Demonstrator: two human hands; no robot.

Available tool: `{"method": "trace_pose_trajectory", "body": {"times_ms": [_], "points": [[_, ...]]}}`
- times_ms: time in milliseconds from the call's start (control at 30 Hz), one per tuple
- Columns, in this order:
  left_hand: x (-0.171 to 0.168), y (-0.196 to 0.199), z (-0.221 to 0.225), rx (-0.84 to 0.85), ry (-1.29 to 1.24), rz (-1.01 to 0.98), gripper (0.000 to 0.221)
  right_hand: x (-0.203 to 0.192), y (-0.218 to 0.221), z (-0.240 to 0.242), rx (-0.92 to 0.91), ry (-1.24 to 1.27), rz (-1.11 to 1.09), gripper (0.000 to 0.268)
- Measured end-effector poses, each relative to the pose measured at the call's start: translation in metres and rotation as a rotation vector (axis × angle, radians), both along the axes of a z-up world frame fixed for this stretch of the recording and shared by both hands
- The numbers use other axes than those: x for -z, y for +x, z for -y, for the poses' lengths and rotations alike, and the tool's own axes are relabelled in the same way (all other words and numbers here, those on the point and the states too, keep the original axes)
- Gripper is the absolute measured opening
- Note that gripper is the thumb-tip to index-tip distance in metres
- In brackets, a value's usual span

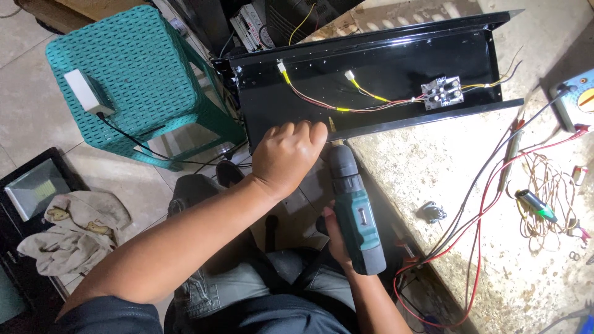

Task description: Assembling electronic components into a metal chassis using a power drill and manual placement

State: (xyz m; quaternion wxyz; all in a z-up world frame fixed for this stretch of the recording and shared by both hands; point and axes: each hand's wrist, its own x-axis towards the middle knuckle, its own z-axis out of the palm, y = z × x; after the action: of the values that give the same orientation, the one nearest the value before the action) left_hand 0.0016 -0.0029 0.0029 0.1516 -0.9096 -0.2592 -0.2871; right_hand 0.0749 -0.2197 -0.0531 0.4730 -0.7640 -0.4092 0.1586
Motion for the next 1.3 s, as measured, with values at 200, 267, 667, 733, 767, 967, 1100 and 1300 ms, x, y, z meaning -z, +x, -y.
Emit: {"method": "trace_pose_trajectory", "body": {"times_ms": [200,267,667,733,767,967,1100,1300], "points": [[0.001,0.000,0.001,-0.001,-0.003,0.006,0.023,-0.018,0.002,-0.007,-0.029,-0.079,0.072,0.018],[0.005,0.001,0.000,-0.001,-0.011,-0.007,0.022,-0.007,0.004,-0.004,-0.078,0.039,0.066,0.011],[0.010,0.009,-0.001,-0.044,0.100,0.159,0.021,0.027,0.007,0.008,0.004,0.051,0.026,0.016],[0.009,0.007,0.000,-0.040,0.090,0.167,0.021,0.002,0.005,0.000,0.028,-0.093,-0.031,0.027],[0.008,0.006,-0.001,-0.028,0.090,0.177,0.020,-0.011,0.004,-0.006,0.061,-0.227,-0.086,0.038],[-0.008,0.002,0.007,-0.090,0.037,0.100,0.016,0.022,-0.001,0.012,0.059,0.055,-0.867,0.047],[-0.003,0.006,0.009,-0.124,0.048,0.086,0.020,-0.024,-0.003,-0.002,-0.056,-0.225,-0.023,0.044],[0.001,-0.021,0.030,-0.077,0.063,-0.013,0.051,0.002,0.000,0.010,0.088,0.155,-1.015,0.049]]}}
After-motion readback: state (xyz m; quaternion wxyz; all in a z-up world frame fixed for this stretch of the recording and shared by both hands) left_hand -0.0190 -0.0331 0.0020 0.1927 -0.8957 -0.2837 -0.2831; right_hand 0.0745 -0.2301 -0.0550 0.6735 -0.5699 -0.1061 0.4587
